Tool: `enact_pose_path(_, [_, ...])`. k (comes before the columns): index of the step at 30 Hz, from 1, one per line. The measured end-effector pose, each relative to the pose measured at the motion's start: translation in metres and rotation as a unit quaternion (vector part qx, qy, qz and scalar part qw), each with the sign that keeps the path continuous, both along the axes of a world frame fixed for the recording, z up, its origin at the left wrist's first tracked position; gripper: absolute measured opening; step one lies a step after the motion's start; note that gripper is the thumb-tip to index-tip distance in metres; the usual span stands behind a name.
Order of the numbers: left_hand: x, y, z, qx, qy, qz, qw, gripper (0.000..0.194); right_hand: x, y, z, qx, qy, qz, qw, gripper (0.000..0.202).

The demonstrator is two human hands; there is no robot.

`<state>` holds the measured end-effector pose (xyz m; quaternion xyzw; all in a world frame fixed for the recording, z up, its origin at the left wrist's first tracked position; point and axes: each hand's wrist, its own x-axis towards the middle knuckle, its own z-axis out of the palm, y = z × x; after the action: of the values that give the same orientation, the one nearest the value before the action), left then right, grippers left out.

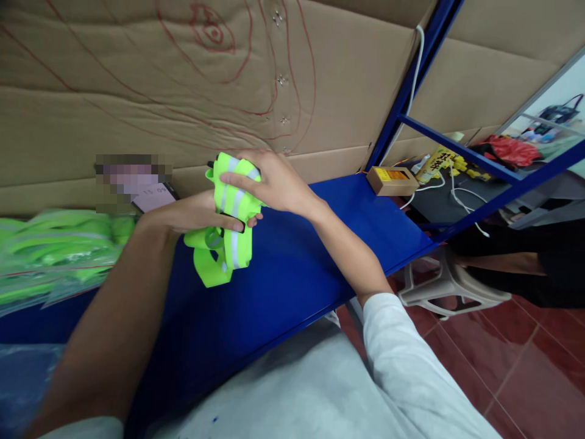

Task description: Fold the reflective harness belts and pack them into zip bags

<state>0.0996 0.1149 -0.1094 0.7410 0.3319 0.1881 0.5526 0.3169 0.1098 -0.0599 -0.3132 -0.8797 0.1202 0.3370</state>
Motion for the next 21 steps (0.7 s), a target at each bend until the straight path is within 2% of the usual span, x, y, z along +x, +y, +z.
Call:
enact_pose_path(3, [-0.003, 0.001, 0.003, 0.029, 0.045, 0.007, 0.999, 0.05, -0.001, 0.003, -0.001, -0.023, 0.016, 0.007, 1.0, 0.047])
enact_pose_path(6, [-0.004, 0.002, 0.003, 0.064, 0.06, 0.076, 0.993, 0.052, -0.003, 0.004, -0.002, -0.067, 0.037, 0.007, 0.997, 0.05])
enact_pose_path(8, [-0.002, 0.001, 0.002, 0.068, 0.036, 0.101, 0.992, 0.054, 0.001, 0.006, -0.003, -0.129, 0.059, 0.014, 0.99, 0.053])
enact_pose_path(12, [0.011, -0.009, 0.005, 0.004, -0.049, 0.012, 0.999, 0.051, 0.017, 0.014, -0.002, -0.314, 0.093, 0.079, 0.942, 0.061])
enact_pose_path(14, [0.019, -0.016, 0.009, -0.005, -0.079, -0.008, 0.997, 0.049, 0.024, 0.021, -0.002, -0.371, 0.1, 0.102, 0.917, 0.063])
enact_pose_path(18, [0.032, -0.026, 0.016, 0.008, -0.109, 0.009, 0.994, 0.045, 0.029, 0.034, -0.009, -0.396, 0.101, 0.122, 0.905, 0.067])
enact_pose_path(21, [0.035, -0.027, 0.015, 0.045, -0.1, 0.05, 0.993, 0.043, 0.025, 0.041, -0.015, -0.345, 0.077, 0.098, 0.93, 0.071])
